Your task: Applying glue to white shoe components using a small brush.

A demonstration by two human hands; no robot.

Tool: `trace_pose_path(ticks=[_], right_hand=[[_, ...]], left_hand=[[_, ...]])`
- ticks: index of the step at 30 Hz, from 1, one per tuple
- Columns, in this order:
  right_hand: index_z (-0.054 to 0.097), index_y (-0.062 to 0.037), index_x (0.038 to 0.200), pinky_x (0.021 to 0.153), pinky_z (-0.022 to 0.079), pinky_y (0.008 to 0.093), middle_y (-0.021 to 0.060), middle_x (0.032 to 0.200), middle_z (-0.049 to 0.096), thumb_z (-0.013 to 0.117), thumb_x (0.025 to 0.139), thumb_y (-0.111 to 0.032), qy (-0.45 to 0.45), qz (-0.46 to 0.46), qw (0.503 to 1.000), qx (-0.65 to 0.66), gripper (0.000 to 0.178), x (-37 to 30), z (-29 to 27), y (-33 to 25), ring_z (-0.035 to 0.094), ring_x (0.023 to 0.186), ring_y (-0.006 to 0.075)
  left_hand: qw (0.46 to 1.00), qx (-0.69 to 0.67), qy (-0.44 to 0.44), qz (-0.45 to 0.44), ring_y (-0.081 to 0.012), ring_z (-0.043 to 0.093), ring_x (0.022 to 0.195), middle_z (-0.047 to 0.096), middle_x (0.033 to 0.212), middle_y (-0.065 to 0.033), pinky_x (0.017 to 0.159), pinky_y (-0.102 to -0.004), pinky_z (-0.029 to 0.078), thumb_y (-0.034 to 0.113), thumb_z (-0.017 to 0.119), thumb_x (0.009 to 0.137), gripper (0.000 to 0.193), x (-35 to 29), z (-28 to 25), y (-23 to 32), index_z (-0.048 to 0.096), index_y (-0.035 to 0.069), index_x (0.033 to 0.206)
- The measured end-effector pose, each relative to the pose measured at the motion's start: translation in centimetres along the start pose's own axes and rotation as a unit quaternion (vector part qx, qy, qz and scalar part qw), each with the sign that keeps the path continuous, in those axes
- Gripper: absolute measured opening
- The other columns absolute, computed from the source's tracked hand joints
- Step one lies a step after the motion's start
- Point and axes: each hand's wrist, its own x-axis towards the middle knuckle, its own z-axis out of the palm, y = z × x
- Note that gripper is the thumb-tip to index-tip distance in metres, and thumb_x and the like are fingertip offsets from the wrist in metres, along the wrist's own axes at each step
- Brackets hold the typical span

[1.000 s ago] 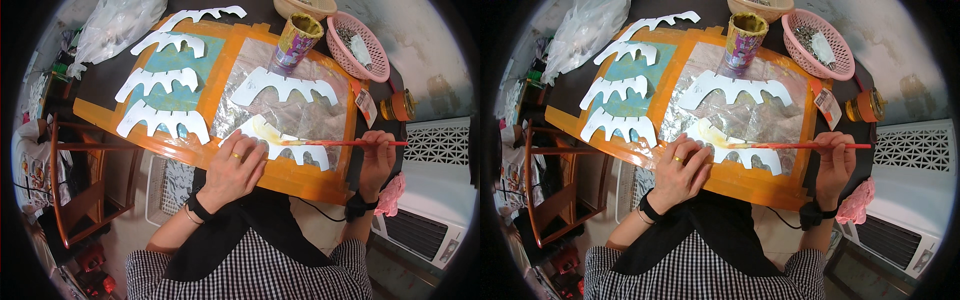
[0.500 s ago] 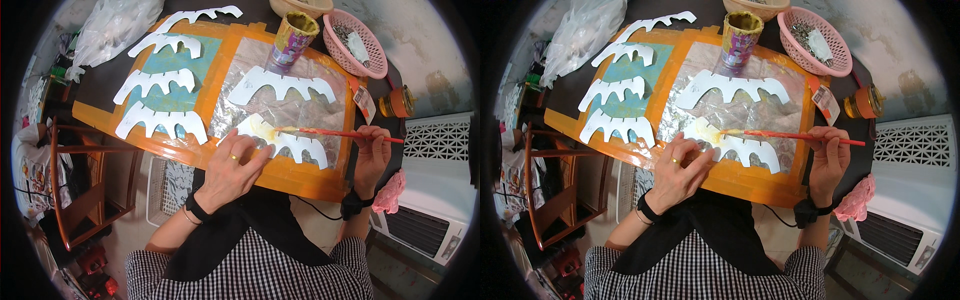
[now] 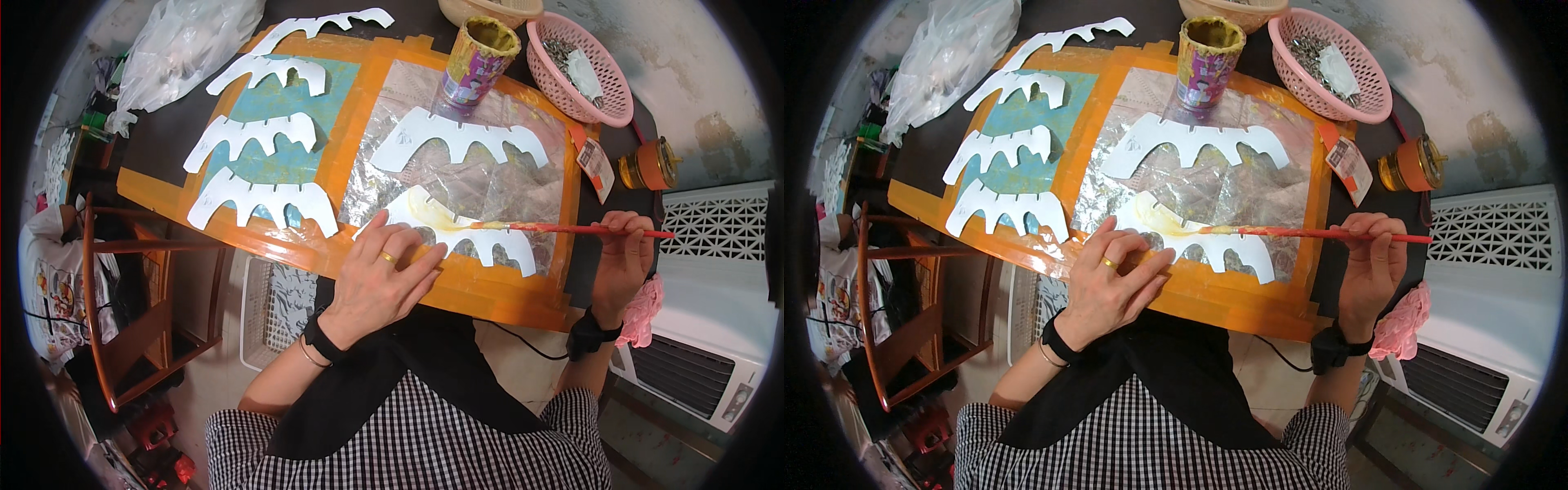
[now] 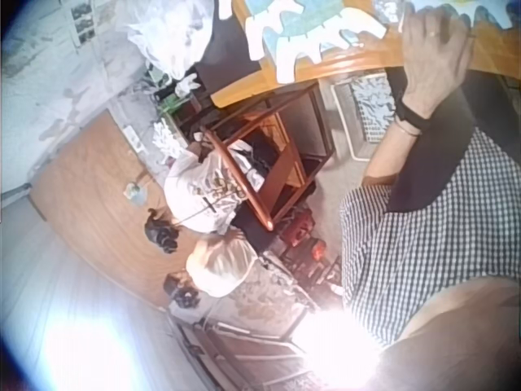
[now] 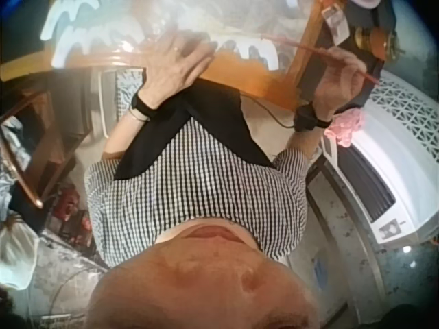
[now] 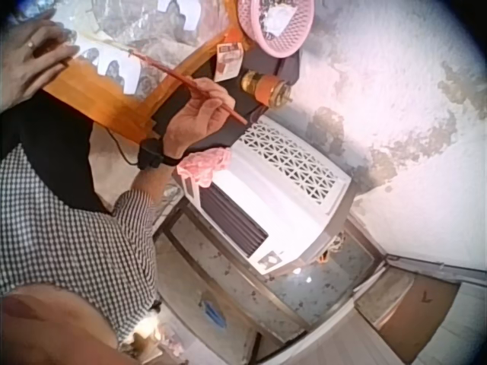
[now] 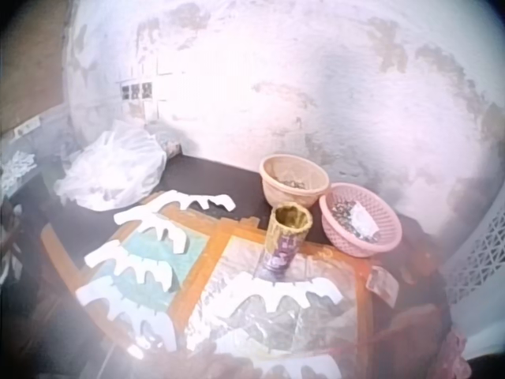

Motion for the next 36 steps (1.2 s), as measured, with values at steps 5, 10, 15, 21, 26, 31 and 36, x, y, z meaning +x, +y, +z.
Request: trace_pose_path(ticks=[5, 10, 15, 21, 26, 31, 36], right_hand=[[0.050, -0.0028, 0.102, 0.089, 0.055, 0.0383, 0.0125, 0.098, 0.058, 0.043, 0.107, -0.018, 0.003, -0.017, 0.999, 0.039, 0.018, 0.0, 2.1, 0.5, 0.059, 0.097, 0.0243], [0.049, -0.0025, 0.101, 0.090, 0.055, 0.0396, 0.0130, 0.097, 0.058, 0.044, 0.107, -0.017, -0.033, 0.014, 0.999, 0.035, 0.016, -0.5, 1.8, 1.4, 0.059, 0.096, 0.0250], [0.049, -0.0026, 0.101, 0.087, 0.057, 0.0395, 0.0127, 0.096, 0.057, 0.045, 0.106, -0.018, 0.003, -0.008, 1.000, 0.022, 0.017, -0.8, -0.4, 0.7, 0.059, 0.096, 0.0251], [0.050, -0.0022, 0.103, 0.089, 0.057, 0.0402, 0.0146, 0.100, 0.058, 0.045, 0.106, -0.018, -0.002, -0.011, 0.999, 0.030, 0.017, -1.7, 0.7, 0.9, 0.060, 0.101, 0.0272], [0.050, -0.0016, 0.105, 0.087, 0.060, 0.0410, 0.0160, 0.104, 0.060, 0.044, 0.106, -0.015, -0.011, 0.021, 1.000, -0.003, 0.015, -3.6, -0.2, 0.3, 0.061, 0.105, 0.0294], [0.051, -0.0012, 0.105, 0.089, 0.060, 0.0415, 0.0165, 0.105, 0.060, 0.045, 0.106, -0.013, 0.018, -0.001, 1.000, -0.014, 0.013, -4.4, -0.2, 0.3, 0.061, 0.107, 0.0300], [0.051, -0.0015, 0.104, 0.088, 0.061, 0.0409, 0.0168, 0.105, 0.060, 0.047, 0.105, -0.011, -0.008, -0.002, 1.000, 0.007, 0.011, -4.7, 0.4, 0.7, 0.061, 0.108, 0.0300]], left_hand=[[1.000, 0.003, 0.005, 0.003, -0.0255, 0.058, 0.104, 0.057, 0.104, -0.0066, 0.107, -0.0500, 0.044, 0.020, 0.077, 0.079, 0.034, 0.0, 0.1, 0.0, 0.073, 0.019, 0.113], [1.000, 0.011, 0.007, 0.003, -0.0252, 0.058, 0.102, 0.057, 0.104, -0.0061, 0.106, -0.0498, 0.045, 0.020, 0.077, 0.079, 0.035, 0.1, 0.1, 0.1, 0.073, 0.019, 0.113], [1.000, 0.009, 0.005, 0.005, -0.0252, 0.058, 0.102, 0.057, 0.103, -0.0065, 0.107, -0.0498, 0.045, 0.019, 0.077, 0.078, 0.035, 0.1, 0.1, 0.1, 0.073, 0.019, 0.113], [1.000, 0.011, -0.001, 0.004, -0.0254, 0.058, 0.102, 0.057, 0.103, -0.0064, 0.108, -0.0501, 0.043, 0.018, 0.076, 0.078, 0.037, -0.1, 0.3, 0.0, 0.072, 0.019, 0.115], [1.000, 0.014, 0.003, 0.002, -0.0255, 0.058, 0.102, 0.057, 0.103, -0.0062, 0.108, -0.0502, 0.044, 0.018, 0.076, 0.078, 0.037, -0.1, 0.3, 0.1, 0.072, 0.019, 0.114], [1.000, 0.014, 0.008, 0.004, -0.0256, 0.058, 0.101, 0.057, 0.102, -0.0066, 0.106, -0.0502, 0.045, 0.018, 0.077, 0.077, 0.035, 0.1, 0.3, 0.2, 0.073, 0.019, 0.112], [1.000, 0.009, 0.006, 0.000, -0.0258, 0.058, 0.101, 0.057, 0.102, -0.0068, 0.106, -0.0502, 0.045, 0.018, 0.077, 0.077, 0.035, 0.1, 0.2, 0.2, 0.073, 0.018, 0.112]])
